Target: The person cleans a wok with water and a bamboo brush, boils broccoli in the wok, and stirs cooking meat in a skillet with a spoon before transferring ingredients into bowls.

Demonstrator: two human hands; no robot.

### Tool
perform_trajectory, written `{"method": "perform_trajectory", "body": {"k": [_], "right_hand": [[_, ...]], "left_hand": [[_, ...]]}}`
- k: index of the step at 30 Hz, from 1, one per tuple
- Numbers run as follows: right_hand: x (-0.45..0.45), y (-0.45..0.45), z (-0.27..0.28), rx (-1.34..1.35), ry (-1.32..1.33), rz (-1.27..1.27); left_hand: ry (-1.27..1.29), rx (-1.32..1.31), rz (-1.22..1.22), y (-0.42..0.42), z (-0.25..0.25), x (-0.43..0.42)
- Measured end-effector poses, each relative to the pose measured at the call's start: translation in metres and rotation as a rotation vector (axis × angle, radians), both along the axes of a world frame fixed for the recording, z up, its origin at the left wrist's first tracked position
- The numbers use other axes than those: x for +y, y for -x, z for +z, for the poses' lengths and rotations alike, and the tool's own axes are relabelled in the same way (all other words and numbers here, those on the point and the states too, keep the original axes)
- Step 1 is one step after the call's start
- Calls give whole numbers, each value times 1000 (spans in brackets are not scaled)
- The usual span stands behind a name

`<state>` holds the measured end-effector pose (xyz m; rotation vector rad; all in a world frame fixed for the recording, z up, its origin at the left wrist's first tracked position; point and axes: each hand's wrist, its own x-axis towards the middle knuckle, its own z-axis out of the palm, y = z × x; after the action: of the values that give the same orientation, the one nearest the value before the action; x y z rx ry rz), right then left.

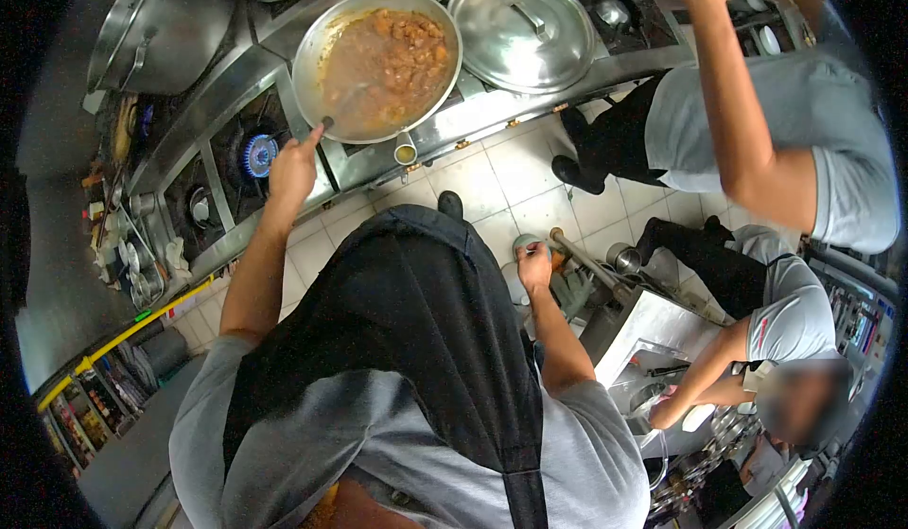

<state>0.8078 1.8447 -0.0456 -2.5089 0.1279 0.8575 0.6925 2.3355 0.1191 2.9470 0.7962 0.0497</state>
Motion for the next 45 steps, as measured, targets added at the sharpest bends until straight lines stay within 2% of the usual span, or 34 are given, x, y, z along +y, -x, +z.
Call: {"method": "perform_trajectory", "body": {"k": [2,4,6,8,10,13,16,17,19,21,25,28,30,33,36,37,40,45], "right_hand": [[-7,-7,0,-2,8,-34],[-15,-7,-2,22,7,-65],[-19,-5,-7,7,9,-59],[-21,-3,-13,31,5,-68],[-23,1,-18,50,6,-71],[-14,5,-14,42,24,-55],[-9,5,-8,66,12,-50],[-10,6,-10,77,15,-54],[-8,3,-14,93,16,-56],[-10,-1,-17,95,27,-41],[-16,-8,-21,117,70,48],[-19,-20,-31,93,120,68],[-19,-29,-32,101,61,14],[-25,-32,-47,165,22,-69],[-24,-24,-44,146,50,-59],[-23,-19,-41,113,60,-27],[-30,-7,-41,70,63,7],[-40,1,-52,170,58,-76]], "left_hand": [[-9,-52,8,-12,24,7],[-67,38,62,-29,73,5],[-100,31,11,-50,114,0],[-153,-48,-153,-69,119,1],[-169,-113,-293,-94,115,-5],[-107,-36,-382,-122,86,-19],[-113,189,-399,-132,51,-32],[-95,300,-398,-129,13,-10],[-29,251,-285,-105,-6,13],[6,233,-213,-91,3,31],[41,182,-115,-60,81,14],[55,170,-79,-58,92,-12],[73,170,-139,-64,89,-35],[105,190,-262,-78,47,-55],[105,306,-176,-98,0,-49],[89,273,-147,-101,-9,-37],[44,201,-68,-97,-15,-10],[166,7,3,-46,1,-1]]}}
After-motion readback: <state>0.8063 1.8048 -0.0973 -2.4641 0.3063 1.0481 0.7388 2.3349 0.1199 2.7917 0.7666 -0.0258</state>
